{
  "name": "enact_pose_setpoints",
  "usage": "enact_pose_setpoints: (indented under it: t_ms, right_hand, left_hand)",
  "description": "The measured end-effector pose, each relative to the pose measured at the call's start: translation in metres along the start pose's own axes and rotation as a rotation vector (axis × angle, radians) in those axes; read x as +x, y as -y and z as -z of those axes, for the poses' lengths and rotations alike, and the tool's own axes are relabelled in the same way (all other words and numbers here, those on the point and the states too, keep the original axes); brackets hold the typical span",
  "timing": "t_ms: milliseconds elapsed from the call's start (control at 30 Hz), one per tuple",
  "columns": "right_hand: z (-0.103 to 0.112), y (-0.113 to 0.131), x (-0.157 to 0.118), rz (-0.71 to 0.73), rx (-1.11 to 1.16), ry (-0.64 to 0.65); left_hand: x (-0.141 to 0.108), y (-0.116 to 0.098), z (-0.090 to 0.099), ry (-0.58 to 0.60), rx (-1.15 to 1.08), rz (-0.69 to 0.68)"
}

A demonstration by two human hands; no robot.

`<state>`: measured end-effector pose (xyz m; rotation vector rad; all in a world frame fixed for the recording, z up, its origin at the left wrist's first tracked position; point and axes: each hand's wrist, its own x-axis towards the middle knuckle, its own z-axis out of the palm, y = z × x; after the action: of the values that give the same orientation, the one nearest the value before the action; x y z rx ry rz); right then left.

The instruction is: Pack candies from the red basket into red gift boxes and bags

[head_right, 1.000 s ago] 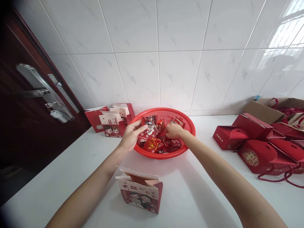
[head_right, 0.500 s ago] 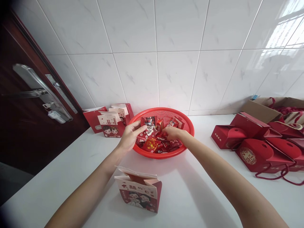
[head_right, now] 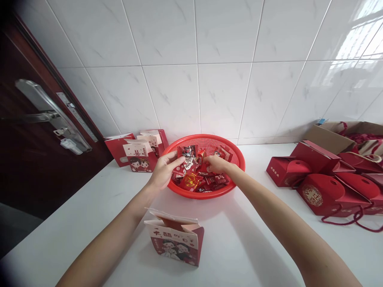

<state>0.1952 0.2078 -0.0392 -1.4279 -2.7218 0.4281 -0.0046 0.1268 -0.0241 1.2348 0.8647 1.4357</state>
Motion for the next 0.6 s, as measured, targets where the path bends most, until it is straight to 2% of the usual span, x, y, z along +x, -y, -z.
enact_pose_setpoints:
  t_ms: [367,600]
  right_hand:
    - [0.0014,0.0018,-0.0052,0.042,0.095,-0.008]
    - [-0.0033,-0.0047,-0.0007,0.059,0.191,-0.115]
  left_hand:
    - [0.0012,0.0006,0.0001,-0.025,-0.025,0.024]
    - [0.0008,0.0011,0.0003,-0.008,-0.026,0.025]
